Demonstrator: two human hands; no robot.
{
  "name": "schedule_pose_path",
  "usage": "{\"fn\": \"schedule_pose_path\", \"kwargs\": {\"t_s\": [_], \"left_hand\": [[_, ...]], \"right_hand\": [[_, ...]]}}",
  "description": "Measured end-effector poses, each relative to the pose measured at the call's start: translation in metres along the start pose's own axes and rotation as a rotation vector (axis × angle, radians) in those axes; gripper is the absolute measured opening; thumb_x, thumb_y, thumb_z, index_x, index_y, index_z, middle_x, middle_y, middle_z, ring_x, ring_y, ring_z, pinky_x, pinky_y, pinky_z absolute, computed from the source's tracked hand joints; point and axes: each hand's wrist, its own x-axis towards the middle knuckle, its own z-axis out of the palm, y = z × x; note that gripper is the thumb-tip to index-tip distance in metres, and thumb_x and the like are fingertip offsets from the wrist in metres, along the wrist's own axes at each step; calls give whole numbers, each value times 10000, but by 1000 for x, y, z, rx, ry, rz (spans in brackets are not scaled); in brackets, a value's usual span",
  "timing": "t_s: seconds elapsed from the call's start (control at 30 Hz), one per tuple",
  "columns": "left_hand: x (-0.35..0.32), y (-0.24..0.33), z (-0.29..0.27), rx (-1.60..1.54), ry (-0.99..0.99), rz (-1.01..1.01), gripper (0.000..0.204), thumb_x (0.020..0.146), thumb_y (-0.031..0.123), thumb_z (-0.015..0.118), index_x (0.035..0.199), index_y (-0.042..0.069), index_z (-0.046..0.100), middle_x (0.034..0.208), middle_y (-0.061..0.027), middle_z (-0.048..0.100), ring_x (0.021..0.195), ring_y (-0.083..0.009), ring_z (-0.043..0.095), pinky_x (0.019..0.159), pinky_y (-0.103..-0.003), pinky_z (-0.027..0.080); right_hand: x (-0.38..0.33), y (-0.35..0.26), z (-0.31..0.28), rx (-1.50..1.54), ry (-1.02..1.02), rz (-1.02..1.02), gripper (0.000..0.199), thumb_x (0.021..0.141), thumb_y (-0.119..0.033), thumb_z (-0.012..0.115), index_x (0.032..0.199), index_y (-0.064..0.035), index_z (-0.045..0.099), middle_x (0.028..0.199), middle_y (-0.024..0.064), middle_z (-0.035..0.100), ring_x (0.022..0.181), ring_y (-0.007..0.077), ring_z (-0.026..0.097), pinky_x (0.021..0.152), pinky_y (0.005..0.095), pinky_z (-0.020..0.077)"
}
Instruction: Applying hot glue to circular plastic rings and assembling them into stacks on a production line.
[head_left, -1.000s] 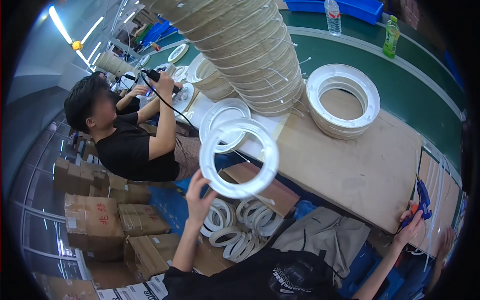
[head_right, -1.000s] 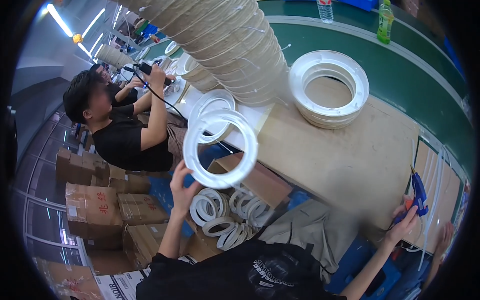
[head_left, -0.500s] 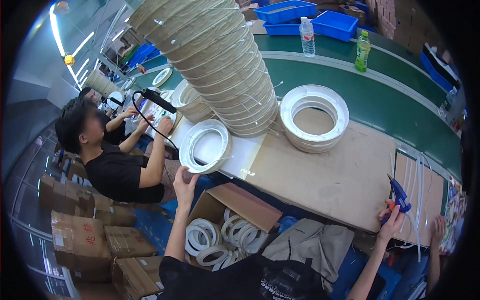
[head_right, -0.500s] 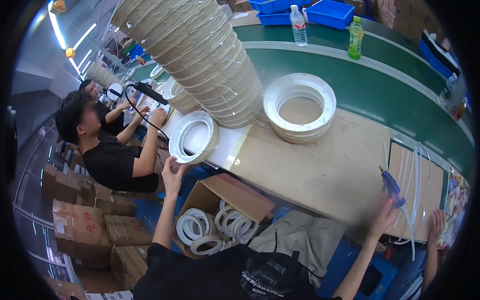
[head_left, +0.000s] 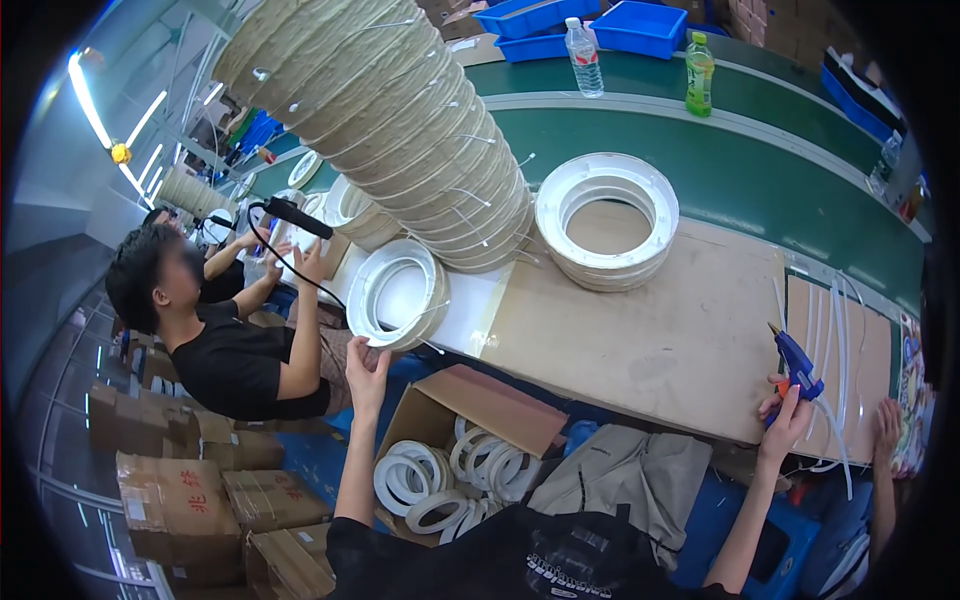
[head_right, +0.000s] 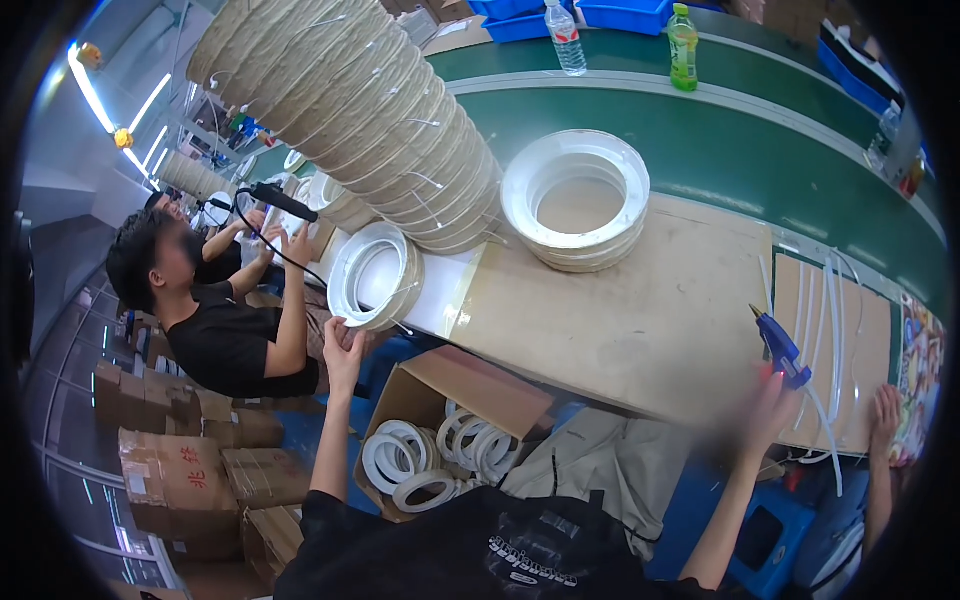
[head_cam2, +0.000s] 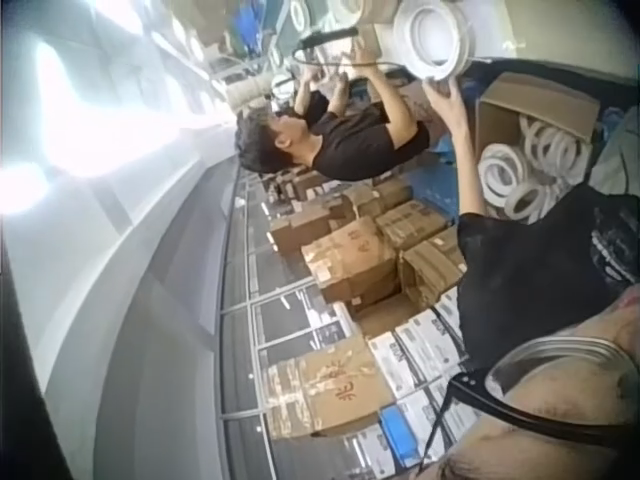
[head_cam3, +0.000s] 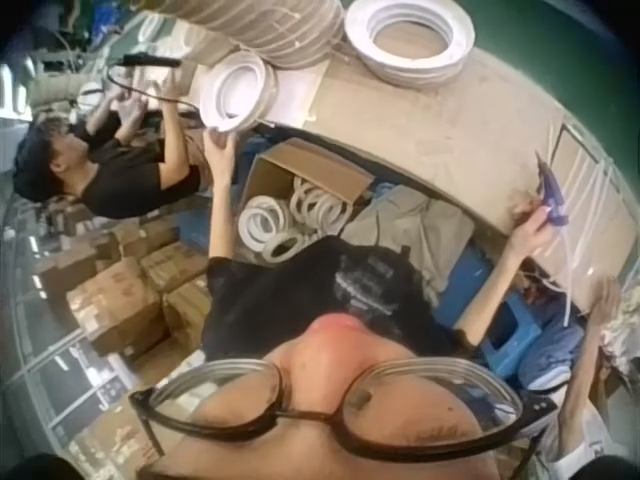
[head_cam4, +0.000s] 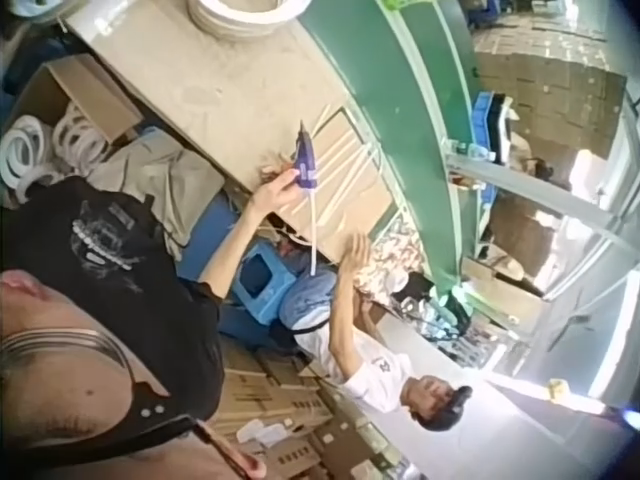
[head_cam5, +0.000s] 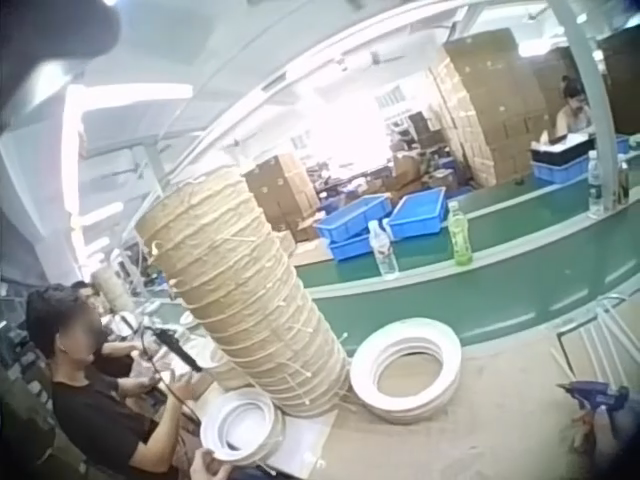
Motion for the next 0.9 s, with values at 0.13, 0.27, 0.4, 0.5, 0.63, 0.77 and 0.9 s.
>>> {"fn": "schedule_pose_path", "kwargs": {"t_s": [0.13,0.27,0.4,0.5,0.63,0.77,0.9], "left_hand": [[-17,31,18,392,17,195,592,866,-6,653,1398,-20,393,1351,-202,500,1249,-272,515,1026,-386,441],[-52,94,42,288,158,385,572,862,-50,602,1403,-17,419,1408,-176,464,1288,-274,483,1051,-374,424],[-53,161,101,58,-255,517,461,831,-91,622,1281,-5,569,1238,-142,592,974,-186,647,792,-275,524],[-35,198,176,-24,-412,665,535,802,-80,677,1314,13,555,1276,-183,598,816,-176,670,690,-280,540],[-10,246,237,-191,-499,472,582,827,-39,683,1374,5,489,1277,-196,595,831,-195,693,645,-283,543],[7,250,263,-179,-621,316,510,870,-20,650,1358,-6,500,1275,-171,611,805,-159,693,627,-250,537],[6,248,261,-118,-726,295,471,869,-18,657,1325,-18,536,1215,-148,625,840,-164,696,690,-262,556]], "right_hand": [[-4,-4,-8,-115,-16,-3,301,1073,-270,415,1094,-12,570,958,81,683,544,56,514,484,201,389],[-3,-51,10,94,-53,217,297,1071,-274,416,1102,-24,574,955,70,683,556,62,523,497,206,394],[-7,-92,8,123,-48,258,320,1069,-285,420,1063,-13,589,943,64,685,562,61,529,501,211,393],[-9,-76,18,135,-37,267,327,1068,-283,420,1042,-10,597,930,60,687,554,59,525,502,208,391],[-11,-54,13,-231,-15,-135,312,1070,-271,414,1057,-14,591,937,68,688,548,54,511,504,205,390],[-10,-51,15,-172,-21,-143,285,1071,-256,410,1112,-22,567,966,76,686,552,53,508,509,202,387],[-8,-51,13,-184,-20,-168,290,1071,-262,410,1109,-21,567,972,78,687,557,56,512,504,200,385]]}}
